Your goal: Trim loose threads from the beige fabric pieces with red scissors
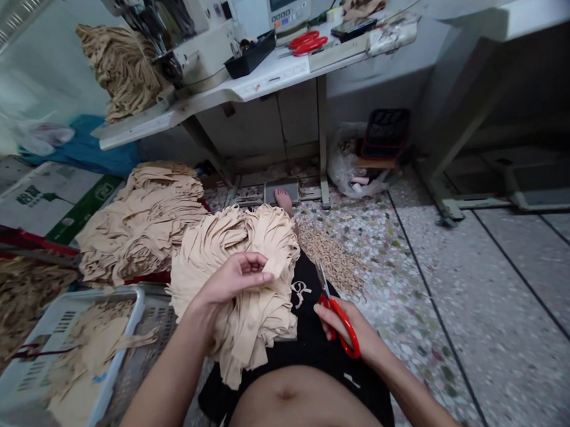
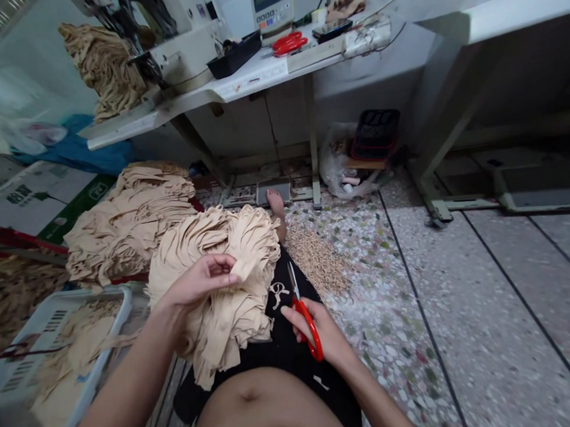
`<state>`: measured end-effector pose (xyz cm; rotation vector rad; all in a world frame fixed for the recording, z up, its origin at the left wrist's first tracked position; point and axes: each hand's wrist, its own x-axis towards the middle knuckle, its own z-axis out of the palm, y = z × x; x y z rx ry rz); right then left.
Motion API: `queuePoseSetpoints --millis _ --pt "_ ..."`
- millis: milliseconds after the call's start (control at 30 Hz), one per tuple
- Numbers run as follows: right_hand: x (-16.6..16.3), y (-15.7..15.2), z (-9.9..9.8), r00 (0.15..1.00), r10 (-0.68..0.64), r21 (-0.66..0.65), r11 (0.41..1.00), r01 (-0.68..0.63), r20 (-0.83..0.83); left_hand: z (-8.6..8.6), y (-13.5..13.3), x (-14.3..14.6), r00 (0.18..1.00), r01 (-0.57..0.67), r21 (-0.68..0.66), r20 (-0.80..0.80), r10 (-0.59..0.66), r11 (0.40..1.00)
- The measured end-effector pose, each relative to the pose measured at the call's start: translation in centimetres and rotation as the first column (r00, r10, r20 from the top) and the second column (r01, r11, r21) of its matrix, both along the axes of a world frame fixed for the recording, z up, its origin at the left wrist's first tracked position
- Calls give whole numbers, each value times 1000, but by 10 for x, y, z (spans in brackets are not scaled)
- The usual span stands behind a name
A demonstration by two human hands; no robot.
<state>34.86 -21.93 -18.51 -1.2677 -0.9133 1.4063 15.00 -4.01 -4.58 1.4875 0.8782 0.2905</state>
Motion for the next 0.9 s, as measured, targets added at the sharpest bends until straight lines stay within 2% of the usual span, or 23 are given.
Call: queuePoseSetpoints --millis 133,267,367,500,633,767,900 --pt "-1 10 14 1000 -19 68 997 20 -15 6 -15 15 994 108 6 7 -109 994" --pt "-4 15 22 995 -97 86 991 98 -17 -9 -20 29 991 130 23 -45 -129 991" --pt "-4 12 17 988 -130 89 989 122 87 -24 -19 28 992 114 43 -64 -112 993" --pt "0 2 7 963 -23 134 991 -14 269 -32 -17 22 996 51 0 -71 -51 999" --pt "0 -5 5 913 128 94 980 -177 388 -31 -13 20 999 -27 16 -45 27 1000" --pt "-5 -1 10 871 140 80 976 -201 472 -33 -10 23 998 -17 59 -65 21 998" --pt "-8 7 13 867 123 126 970 -208 482 -35 -11 27 996 19 36 -93 -16 999"
